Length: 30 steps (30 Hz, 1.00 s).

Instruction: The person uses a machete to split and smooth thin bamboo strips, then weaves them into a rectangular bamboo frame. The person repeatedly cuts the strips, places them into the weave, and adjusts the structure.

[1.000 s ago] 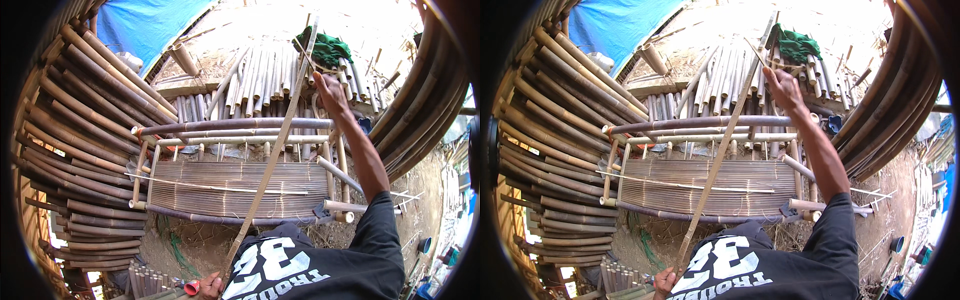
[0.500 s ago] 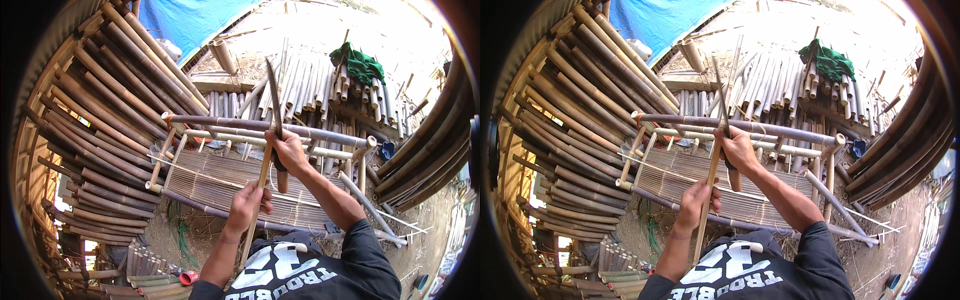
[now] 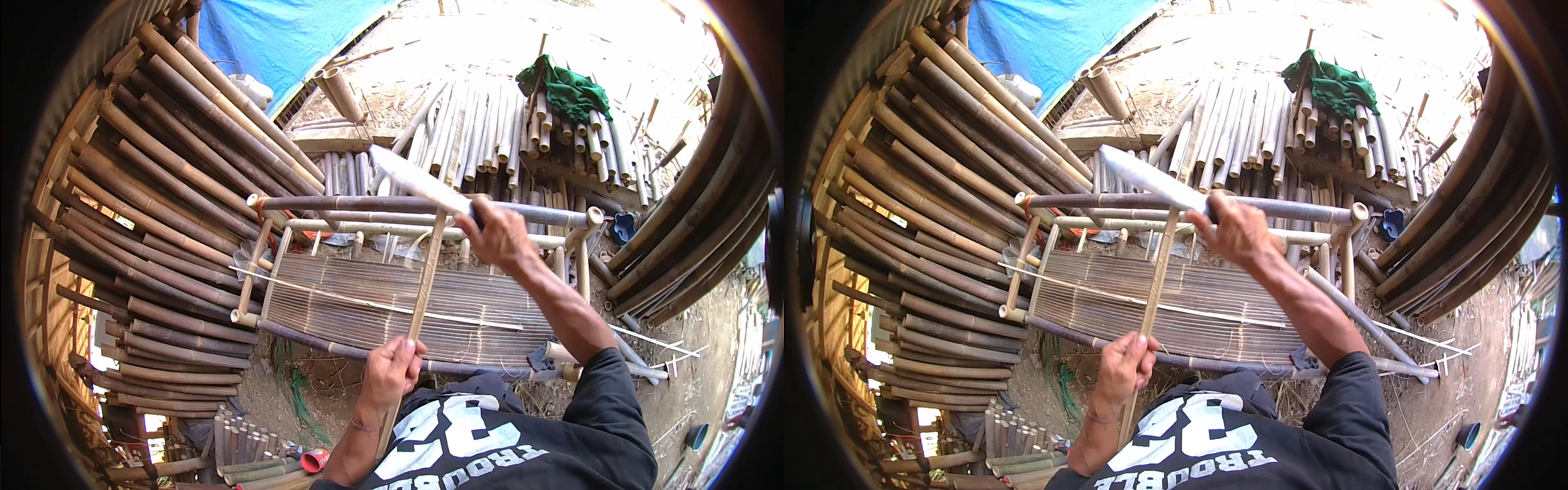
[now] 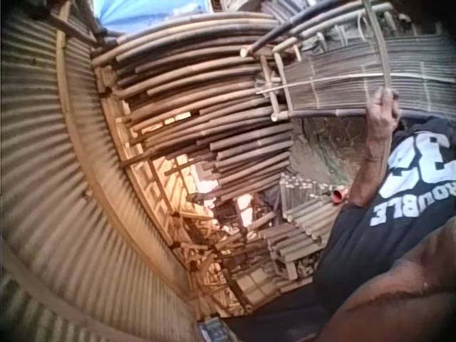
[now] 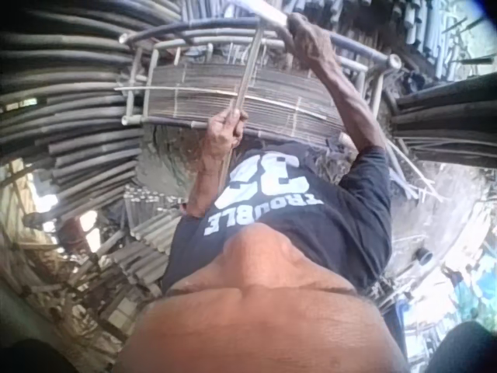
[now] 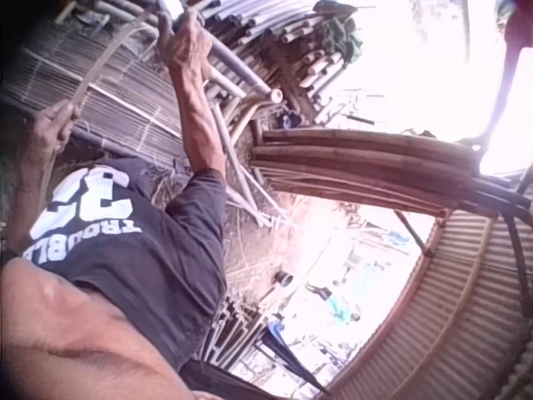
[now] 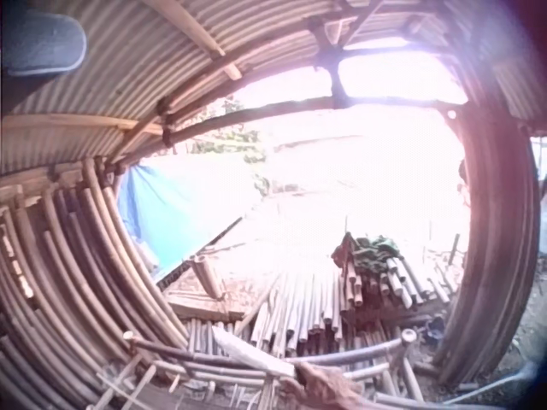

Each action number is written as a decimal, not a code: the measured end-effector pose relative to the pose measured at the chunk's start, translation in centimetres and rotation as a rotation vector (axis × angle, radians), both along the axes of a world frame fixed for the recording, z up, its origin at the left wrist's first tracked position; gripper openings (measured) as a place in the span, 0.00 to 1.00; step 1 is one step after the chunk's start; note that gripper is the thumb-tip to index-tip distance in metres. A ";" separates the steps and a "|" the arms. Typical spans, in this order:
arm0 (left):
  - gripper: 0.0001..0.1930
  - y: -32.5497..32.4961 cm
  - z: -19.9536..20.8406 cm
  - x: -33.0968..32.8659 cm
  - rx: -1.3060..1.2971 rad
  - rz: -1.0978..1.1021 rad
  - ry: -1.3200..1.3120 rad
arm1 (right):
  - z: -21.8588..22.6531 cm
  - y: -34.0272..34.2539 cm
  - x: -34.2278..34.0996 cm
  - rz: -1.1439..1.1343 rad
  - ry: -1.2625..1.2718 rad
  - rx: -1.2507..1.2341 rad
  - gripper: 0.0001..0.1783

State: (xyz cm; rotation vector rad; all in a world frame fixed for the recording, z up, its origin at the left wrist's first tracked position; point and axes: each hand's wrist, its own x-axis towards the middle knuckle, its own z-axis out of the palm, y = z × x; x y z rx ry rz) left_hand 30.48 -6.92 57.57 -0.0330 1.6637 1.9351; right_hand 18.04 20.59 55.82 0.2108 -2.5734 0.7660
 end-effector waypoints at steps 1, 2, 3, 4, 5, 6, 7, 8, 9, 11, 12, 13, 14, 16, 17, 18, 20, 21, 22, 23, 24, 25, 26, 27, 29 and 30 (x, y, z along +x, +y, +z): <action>0.16 -0.1 0.0 0.5 0.011 0.011 -0.030 | -0.1 0.7 -0.4 -0.030 0.069 0.086 0.31; 0.16 -0.3 0.0 0.8 0.021 0.024 -0.059 | -0.4 0.5 -0.2 -0.036 -0.035 0.072 0.31; 0.16 -0.3 -0.1 0.9 0.040 0.030 -0.082 | 0.0 0.0 0.2 -0.025 -0.037 -0.034 0.31; 0.16 -0.5 -0.6 0.9 0.015 0.042 -0.076 | -0.2 -0.4 0.6 0.026 -0.092 -0.030 0.32; 0.16 -0.4 -0.4 0.6 0.028 0.028 -0.078 | -0.3 -0.9 1.1 0.076 -0.147 -0.025 0.33; 0.16 -0.5 0.0 0.5 0.031 0.020 -0.089 | -0.6 -1.7 2.0 0.209 0.061 0.116 0.33; 0.16 -0.6 0.3 0.6 0.035 0.012 -0.099 | -1.2 -1.8 1.5 0.368 0.309 0.135 0.33; 0.16 -0.9 0.3 0.9 0.045 0.016 -0.121 | -1.7 -1.5 1.2 0.343 0.235 0.202 0.33; 0.15 -1.1 0.4 1.0 0.043 0.013 -0.124 | -1.8 -0.7 0.5 0.311 0.172 0.278 0.33; 0.15 -1.6 0.3 2.1 0.046 0.018 -0.151 | -1.5 0.4 -1.1 -0.018 0.081 -0.046 0.31; 0.15 -1.5 0.4 2.1 0.023 0.002 -0.159 | -1.6 0.4 -1.0 0.039 0.027 -0.030 0.31; 0.15 -1.5 0.4 2.0 0.032 0.014 -0.149 | -1.6 0.3 -0.6 0.096 -0.027 -0.014 0.31; 0.15 -1.6 0.2 1.8 0.042 0.025 -0.139 | -1.7 -0.3 0.3 0.204 0.050 0.153 0.31; 0.15 -2.1 0.0 2.2 0.030 0.030 -0.131 | -2.4 -0.2 -0.8 0.181 0.242 0.186 0.31; 0.15 -2.3 0.0 2.8 0.022 0.008 -0.146 | -2.8 0.6 -1.3 0.088 0.084 0.190 0.31; 0.15 -2.7 0.3 3.4 0.014 -0.002 -0.154 | -1.5 1.6 -2.1 -0.018 -0.081 -0.044 0.29; 0.16 -3.4 0.2 4.4 0.011 -0.004 -0.158 | -1.5 2.1 -2.4 0.019 0.014 -0.048 0.25; 0.16 -3.7 0.0 4.7 0.016 0.001 -0.163 | -2.0 2.2 -2.0 0.050 0.027 -0.034 0.25; 0.16 -4.1 -0.3 4.8 0.022 0.006 -0.168 | -1.3 2.2 -2.2 0.109 0.110 0.129 0.24; 0.15 -4.6 -0.5 5.0 0.026 0.012 -0.173 | -2.3 3.1 -3.2 0.088 -0.020 0.104 0.25; 0.15 -5.0 -0.4 5.5 0.037 -0.002 -0.182 | -1.5 3.9 -4.0 -0.021 -0.122 0.007 0.24; 0.15 -5.6 -0.4 6.2 0.018 -0.026 -0.185 | -0.9 4.8 -4.8 -0.129 -0.224 -0.097 0.24; 0.14 -6.3 -0.4 7.0 0.000 -0.051 -0.188 | -1.0 6.3 -5.6 -0.217 -0.199 -0.114 0.27; 0.14 -7.2 -0.5 7.9 -0.020 -0.077 -0.188 | -1.2 8.1 -6.4 -0.305 -0.172 -0.132 0.30; 0.14 -8.5 -1.1 9.0 -0.054 -0.073 -0.176 | -0.9 11.5 -7.4 -0.334 0.003 -0.129 0.39; 0.14 -8.8 -1.0 9.4 -0.083 -0.041 -0.163 | 0.0 11.2 -7.1 -0.353 -0.022 -0.149 0.40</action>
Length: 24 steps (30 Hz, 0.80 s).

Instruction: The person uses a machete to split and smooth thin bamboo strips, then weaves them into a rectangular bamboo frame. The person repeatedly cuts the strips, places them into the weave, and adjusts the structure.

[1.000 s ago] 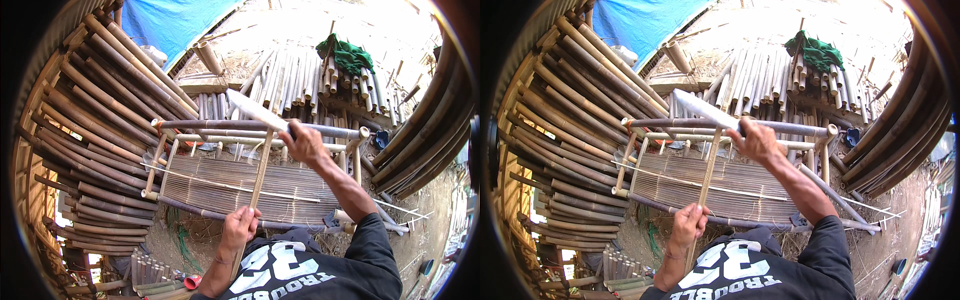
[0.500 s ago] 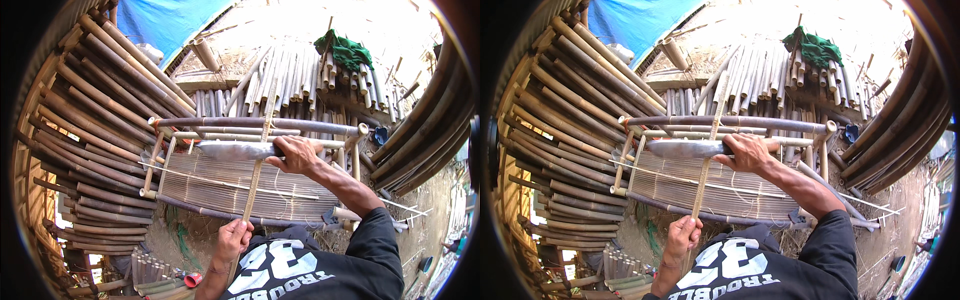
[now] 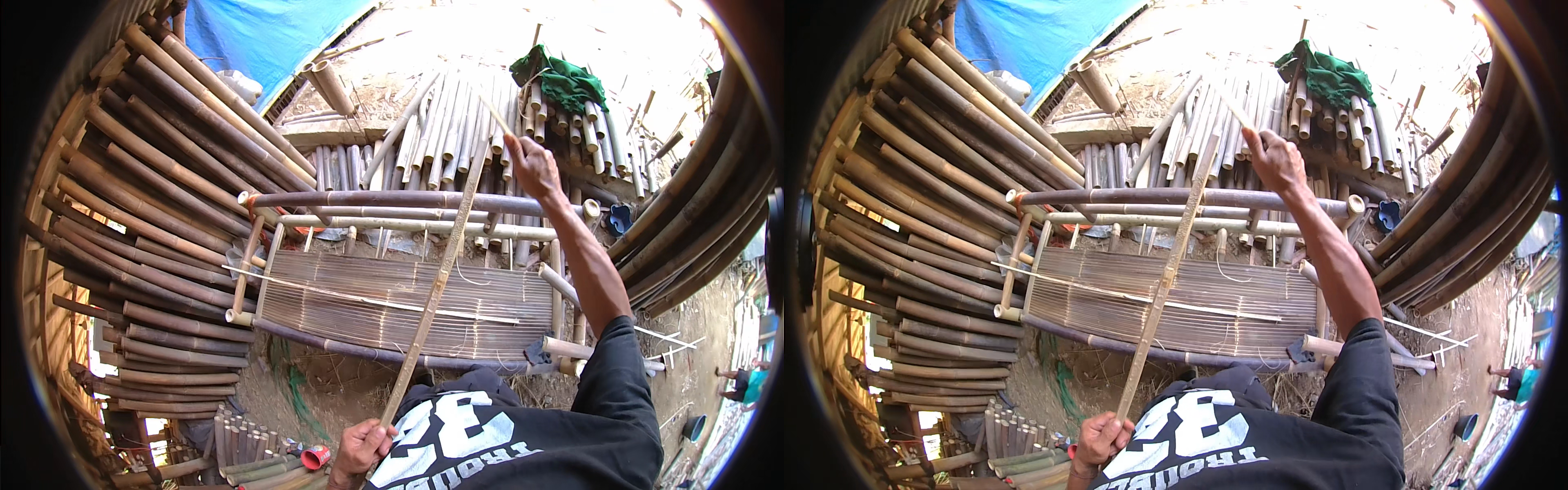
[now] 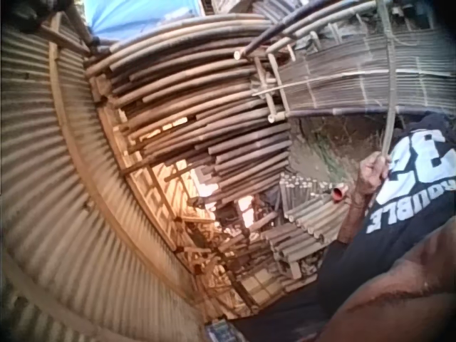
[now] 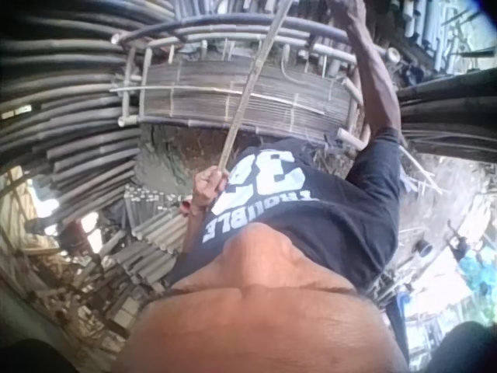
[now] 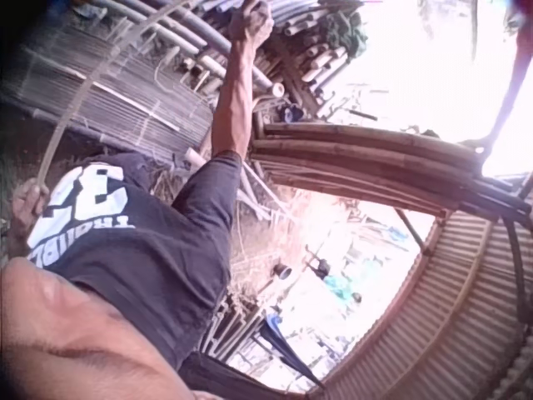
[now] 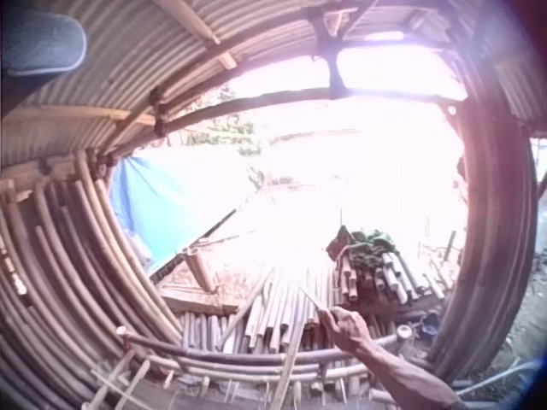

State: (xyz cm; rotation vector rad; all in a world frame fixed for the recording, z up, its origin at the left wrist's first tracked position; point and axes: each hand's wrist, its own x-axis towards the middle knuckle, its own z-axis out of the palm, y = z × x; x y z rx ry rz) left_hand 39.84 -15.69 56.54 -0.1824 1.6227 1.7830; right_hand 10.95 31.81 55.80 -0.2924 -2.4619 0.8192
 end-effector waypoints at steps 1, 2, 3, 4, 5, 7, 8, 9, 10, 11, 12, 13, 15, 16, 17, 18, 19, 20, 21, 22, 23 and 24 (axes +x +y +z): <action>0.15 0.2 0.1 0.1 -0.027 0.034 0.027 | 1.4 -0.3 0.0 -0.012 -0.011 -0.019 0.41; 0.15 0.7 0.2 -0.8 -0.067 0.028 0.084 | 1.0 -0.9 0.5 -0.024 0.041 -0.038 0.38; 0.15 1.6 -0.3 -2.0 -0.196 0.036 0.225 | 0.9 -2.6 1.5 0.050 0.143 -0.058 0.33; 0.16 2.5 -0.3 -3.5 -0.249 0.022 0.337 | -0.1 -3.8 2.4 0.156 0.054 -0.080 0.26; 0.16 3.5 -0.3 -5.2 -0.302 0.010 0.448 | 0.0 -6.7 4.1 0.222 -0.016 -0.003 0.22; 0.16 5.5 0.0 -7.7 -0.333 0.044 0.489 | 0.8 -12.0 7.4 0.405 -0.234 0.216 0.26; 0.16 6.3 0.1 -8.6 -0.344 0.059 0.510 | 1.2 -14.0 8.9 0.484 -0.390 0.350 0.29; 0.16 6.8 0.4 -9.0 -0.352 0.036 0.486 | -1.2 -14.3 10.2 0.632 -0.090 0.326 0.35; 0.16 7.3 0.8 -9.3 -0.364 0.023 0.466 | -1.8 -14.6 10.4 0.641 0.082 0.352 0.34; 0.16 7.7 1.0 -9.6 -0.376 0.010 0.445 | -1.9 -14.6 10.3 0.649 0.254 0.379 0.34; 0.15 7.4 0.5 -9.0 -0.356 0.026 0.412 | -1.1 -13.9 9.3 0.609 -0.031 0.400 0.32; 0.15 7.5 0.5 -8.1 -0.352 0.005 0.388 | -2.1 -12.2 7.7 0.457 -0.025 0.299 0.32; 0.15 7.6 0.5 -6.7 -0.341 -0.006 0.351 | 0.0 -9.4 6.4 0.302 -0.088 0.140 0.31; 0.16 7.8 0.3 -6.2 -0.311 -0.001 0.388 | -0.6 -8.6 6.3 0.326 -0.048 0.195 0.30; 0.16 8.0 0.3 -6.3 -0.311 0.006 0.399 | -0.8 -9.0 6.9 0.401 -0.102 0.200 0.31; 0.16 8.1 0.3 -6.3 -0.316 0.006 0.404 | -1.4 -9.4 7.3 0.439 0.048 0.287 0.32; 0.16 8.1 0.3 -6.3 -0.322 0.007 0.410 | -1.9 -9.6 7.5 0.475 0.200 0.373 0.32; 0.16 8.2 0.8 -5.9 -0.362 0.000 0.409 | -2.0 -9.0 7.4 0.487 -0.058 0.331 0.32; 0.15 8.2 0.9 -5.5 -0.385 -0.007 0.406 | -1.9 -8.6 6.5 0.405 -0.200 0.152 0.31; 0.14 8.1 0.9 -5.1 -0.408 -0.013 0.402 | -1.7 -8.1 6.1 0.376 -0.132 0.156 0.31; 0.13 7.9 0.8 -4.7 -0.431 -0.019 0.398 | -1.4 -7.6 6.1 0.347 -0.064 0.160 0.31; 0.16 7.7 0.5 -4.4 -0.385 -0.023 0.420 | -1.5 -7.6 6.5 0.400 -0.235 0.088 0.30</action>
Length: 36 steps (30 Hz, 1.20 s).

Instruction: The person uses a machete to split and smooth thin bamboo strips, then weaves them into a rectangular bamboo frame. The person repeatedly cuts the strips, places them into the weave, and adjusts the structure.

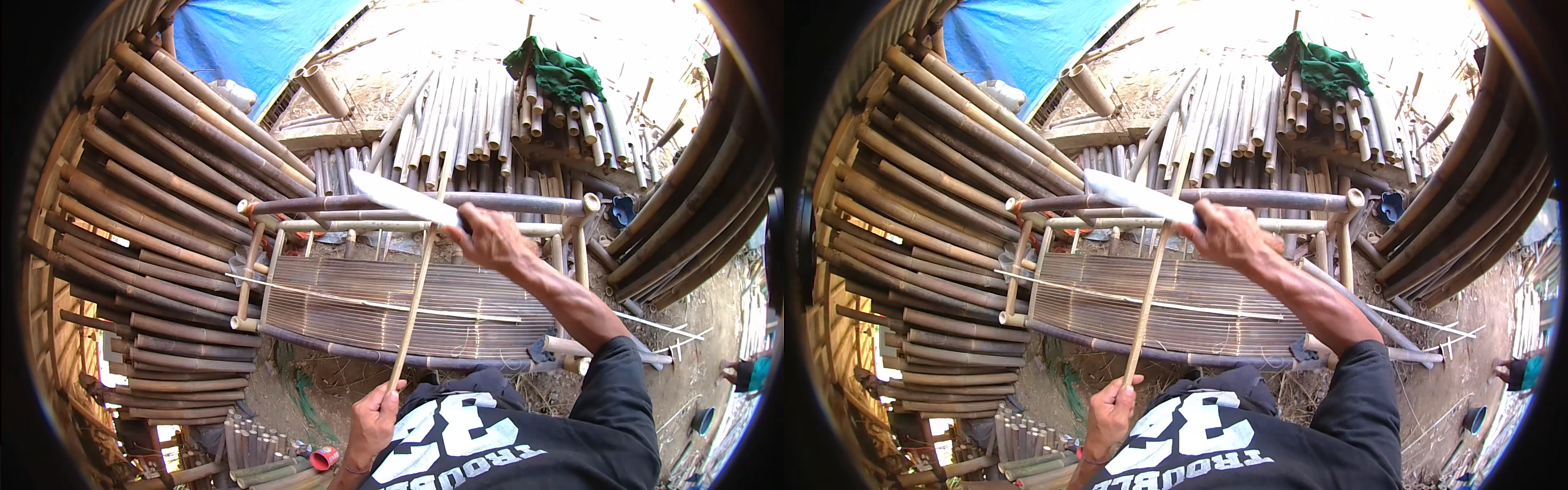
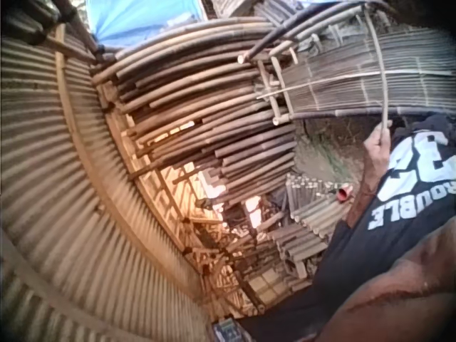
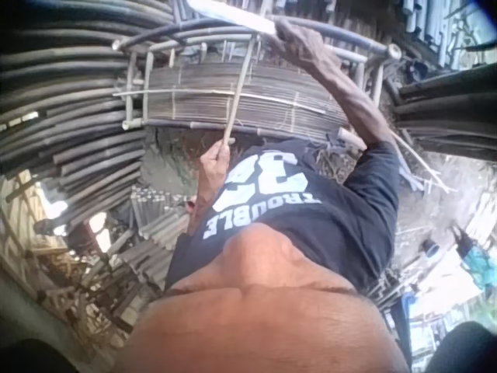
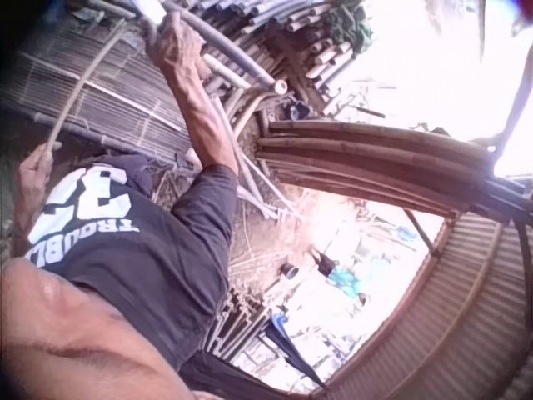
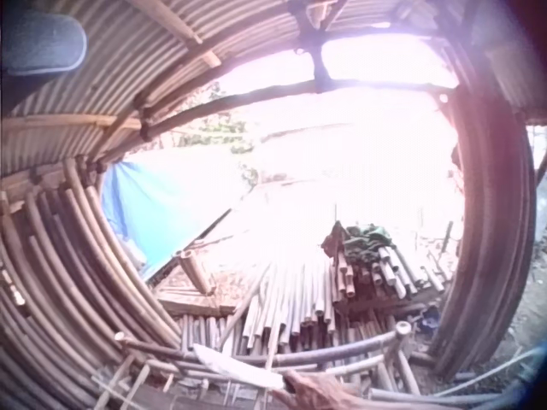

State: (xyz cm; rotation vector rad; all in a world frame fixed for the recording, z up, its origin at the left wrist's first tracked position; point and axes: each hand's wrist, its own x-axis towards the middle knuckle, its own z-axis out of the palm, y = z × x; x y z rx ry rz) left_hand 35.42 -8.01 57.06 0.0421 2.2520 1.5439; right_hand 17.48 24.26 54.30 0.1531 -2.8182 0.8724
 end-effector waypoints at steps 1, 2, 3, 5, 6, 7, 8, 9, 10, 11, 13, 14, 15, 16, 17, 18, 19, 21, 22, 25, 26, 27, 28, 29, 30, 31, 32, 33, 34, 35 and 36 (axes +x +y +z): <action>0.16 -0.1 0.0 0.0 -0.014 0.001 -0.004 | -0.7 -0.8 0.4 0.066 0.118 0.015 0.31; 0.16 -0.1 0.3 -0.1 -0.027 0.002 -0.008 | -1.3 -0.8 -0.2 0.077 0.121 0.074 0.31; 0.16 -0.1 0.4 0.0 -0.039 -0.002 -0.014 | -1.7 -0.5 -0.8 0.084 0.123 0.136 0.31; 0.15 -0.1 0.7 0.8 -0.033 0.025 -0.042 | -1.6 0.8 -2.7 -0.016 0.172 0.043 0.32; 0.14 0.1 1.0 1.0 -0.025 0.043 -0.070 | -2.0 1.1 -3.1 -0.010 0.278 0.083 0.31; 0.14 0.2 1.2 1.3 -0.017 0.061 -0.099 | -2.2 1.3 -3.5 -0.019 0.239 0.086 0.31; 0.15 -0.1 1.4 1.6 -0.004 0.081 -0.171 | -2.3 1.4 -3.8 -0.028 0.200 0.089 0.31; 0.15 -0.6 1.6 2.3 0.034 0.104 -0.220 | -2.2 1.5 -4.1 -0.036 0.159 0.093 0.31; 0.16 -1.1 1.8 2.9 0.073 0.127 -0.267 | -1.5 2.2 -4.6 -0.089 -0.022 0.007 0.32; 0.16 -1.5 2.0 3.5 0.112 0.150 -0.314 | -2.0 3.4 -5.5 -0.095 0.034 0.055 0.32; 0.18 -2.4 2.1 4.6 0.156 0.128 -0.382 | -2.6 5.3 -6.5 -0.162 0.064 0.033 0.33; 0.19 -3.0 1.9 5.2 0.179 0.124 -0.409 | -2.8 7.1 -7.6 -0.271 0.037 -0.027 0.34; 0.19 -3.7 1.6 5.8 0.205 0.117 -0.431 | -2.9 8.7 -8.3 -0.381 0.015 -0.086 0.35; 0.19 -4.4 1.2 6.3 0.288 0.206 -0.497 | -2.0 9.6 -8.0 -0.426 0.062 -0.234 0.37; 0.18 -4.7 0.1 5.7 0.286 0.188 -0.459 | -2.6 10.8 -8.3 -0.405 0.101 -0.273 0.38; 0.18 -4.8 -0.6 5.3 0.284 0.195 -0.428 | -1.8 9.1 -7.4 -0.320 -0.014 -0.501 0.38; 0.17 -4.6 -0.7 4.2 0.277 0.185 -0.395 | -0.8 6.9 -5.7 -0.248 -0.126 -0.727 0.38; 0.16 -1.3 0.3 0.9 0.093 0.136 -0.353 | -0.9 1.1 -3.2 -0.194 -0.192 -0.975 0.38; 0.16 -0.1 -0.2 -0.1 0.075 0.116 -0.298 | -0.6 -1.4 -2.2 -0.140 -0.180 -1.054 0.34; 0.16 1.7 -0.4 -1.7 0.046 0.025 -0.152 | 0.7 -5.7 -1.3 -0.096 -0.202 -1.172 0.18; 0.16 1.7 -0.4 -1.8 0.041 -0.007 -0.106 | 0.3 -6.4 -1.7 -0.092 -0.182 -1.214 0.17; 0.17 1.4 -0.4 -2.1 0.172 0.008 -0.170 | 0.1 -6.6 -2.5 -0.081 -0.158 -1.250 0.15; 0.17 0.6 -0.3 -2.5 0.304 0.022 -0.233 | 0.2 -6.5 -2.9 -0.085 -0.121 -1.270 0.15; 0.18 0.1 -0.3 -2.8 0.435 0.036 -0.297 | 0.3 -6.3 -3.4 -0.090 -0.085 -1.290 0.16; 0.19 -0.6 -0.9 -2.4 0.595 0.054 -0.397 | 0.1 -6.0 -4.2 -0.095 -0.057 -1.205 0.16; 0.20 -1.0 -1.2 -1.9 0.649 0.019 -0.465 | 0.9 -5.4 -4.7 -0.139 -0.051 -1.188 0.17; 0.20 -1.3 -1.5 -1.3 0.702 -0.017 -0.534 | 0.3 -4.7 -5.9 -0.162 0.003 -1.156 0.18; 0.20 -1.7 -1.6 -0.7 0.752 -0.053 -0.605 | 0.4 -3.9 -6.9 -0.212 0.028 -1.078 0.17; 0.21 -1.7 -1.9 -0.2 0.724 -0.056 -0.594 | 0.7 -2.8 -7.8 -0.236 0.006 -1.099 0.18; 0.20 -1.7 -2.1 -0.1 0.721 -0.018 -0.569 | 1.0 -1.7 -8.3 -0.276 -0.022 -1.058 0.17; 0.20 -1.7 -2.4 0.0 0.719 0.026 -0.543 | 1.6 -1.1 -8.6 -0.282 -0.056 -1.023 0.17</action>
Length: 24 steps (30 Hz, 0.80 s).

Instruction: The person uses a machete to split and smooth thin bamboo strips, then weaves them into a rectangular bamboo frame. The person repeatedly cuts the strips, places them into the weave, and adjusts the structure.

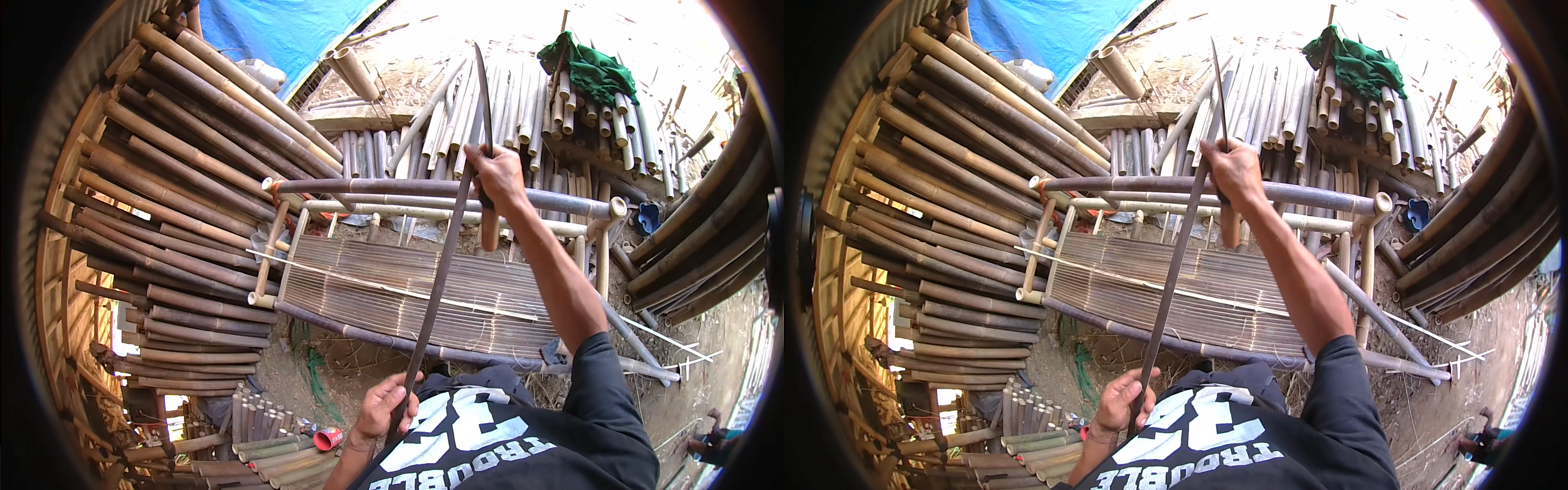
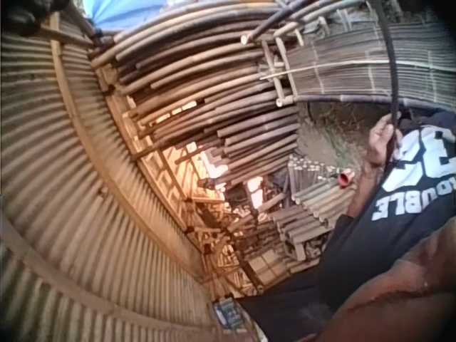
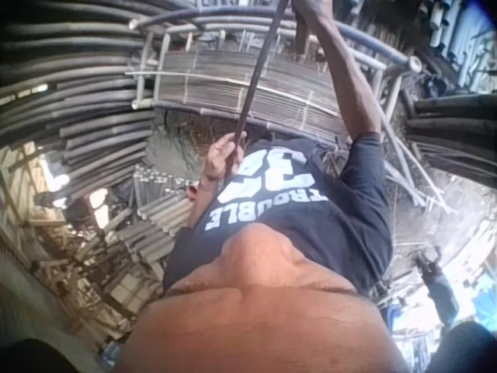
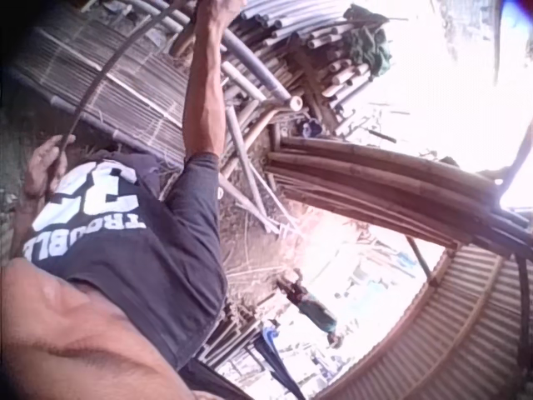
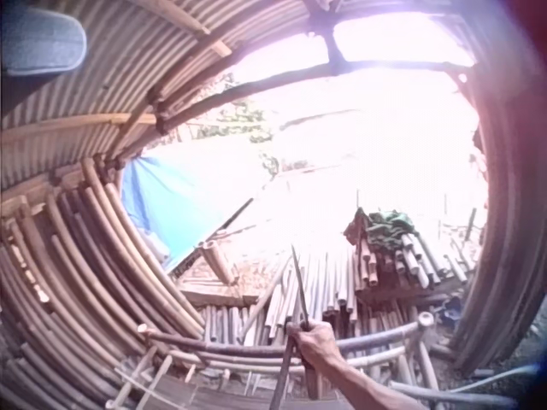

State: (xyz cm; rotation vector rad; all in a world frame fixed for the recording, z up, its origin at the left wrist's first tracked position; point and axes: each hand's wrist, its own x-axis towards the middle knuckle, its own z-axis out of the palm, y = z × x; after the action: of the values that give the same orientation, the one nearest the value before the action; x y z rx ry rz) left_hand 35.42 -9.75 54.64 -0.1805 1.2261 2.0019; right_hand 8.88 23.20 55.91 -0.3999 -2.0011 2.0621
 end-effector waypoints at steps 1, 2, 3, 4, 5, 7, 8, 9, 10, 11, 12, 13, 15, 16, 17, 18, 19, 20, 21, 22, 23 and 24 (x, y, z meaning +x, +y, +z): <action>0.20 -0.1 -0.2 0.1 -0.014 0.045 0.010 | 0.3 0.6 -0.2 0.012 -0.035 0.030 0.16; 0.20 0.0 0.0 -0.2 -0.088 0.026 0.039 | 0.1 1.1 -0.2 -0.005 -0.044 0.150 0.19; 0.20 0.1 0.4 -0.6 -0.135 0.030 0.082 | 0.0 1.3 -0.3 -0.018 -0.049 0.267 0.23; 0.20 0.2 0.8 -1.1 -0.181 0.034 0.124 | 1.0 1.3 0.3 -0.073 0.003 0.399 0.26; 0.20 0.4 1.3 -1.7 -0.227 0.039 0.167 | -0.1 1.5 0.4 -0.170 0.085 0.510 0.26; 0.20 0.8 2.2 -3.2 -0.273 0.110 0.153 | 0.9 0.1 3.0 -0.011 0.047 0.702 0.27; 0.20 1.2 2.7 -4.3 -0.257 0.117 0.169 | 0.5 -0.9 4.7 0.033 0.080 0.696 0.27; 0.20 1.6 3.0 -5.3 -0.244 0.131 0.186 | -0.3 -2.2 6.3 0.084 0.116 0.687 0.27; 0.20 2.1 3.4 -6.5 -0.233 0.142 0.208 | -1.4 -3.1 7.9 0.125 0.172 0.674 0.27; 0.20 2.9 3.4 -7.7 -0.218 0.146 0.226 | -2.5 -3.7 9.0 0.162 0.221 0.664 0.27; 0.20 3.2 3.7 -8.1 -0.213 0.161 0.238 | -2.7 -4.8 10.1 0.264 0.145 0.459 0.26; 0.20 3.6 3.9 -8.3 -0.200 0.169 0.224 | -2.5 -6.1 10.7 0.363 0.067 0.253 0.26; 0.21 4.8 3.9 -8.8 -0.162 0.157 0.196 | -1.4 -7.7 11.1 0.411 0.027 -0.014 0.22; 0.21 4.7 3.7 -8.8 -0.108 0.102 0.171 | -0.9 -8.2 10.9 0.407 0.018 -0.108 0.19; 0.21 4.7 3.5 -8.7 -0.036 0.112 0.110 | -0.4 -8.4 10.6 0.403 0.009 -0.201 0.16; 0.22 4.7 3.2 -8.4 0.037 0.125 0.049 | -0.7 -8.8 9.8 0.363 0.043 -0.280 0.11; 0.22 4.6 2.8 -8.1 0.110 0.137 -0.012 | -0.6 -8.5 9.6 0.342 0.064 -0.300 0.11; 0.23 3.9 2.2 -7.6 0.307 0.100 -0.085 | -0.4 -8.1 9.1 0.323 0.070 -0.313 0.11; 0.22 3.2 1.8 -6.6 0.327 0.057 -0.117 | -0.1 -7.3 8.4 0.305 0.074 -0.321 0.11; 0.22 2.5 1.5 -5.4 0.341 0.013 -0.148 | 0.6 -6.4 7.7 0.287 0.095 -0.301 0.12; 0.22 1.7 1.1 -4.2 0.355 -0.032 -0.179 | 0.8 -5.5 6.9 0.283 0.124 -0.272 0.13; 0.21 0.6 0.2 -2.9 0.325 -0.016 -0.142 | 1.1 -4.8 6.2 0.281 0.137 -0.263 0.14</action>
State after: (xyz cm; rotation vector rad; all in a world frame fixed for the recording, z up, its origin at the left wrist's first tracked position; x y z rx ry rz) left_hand 32.49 -9.15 54.83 -0.1482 0.7985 2.1027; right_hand 15.04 18.35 57.01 -0.0191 -1.7968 2.4595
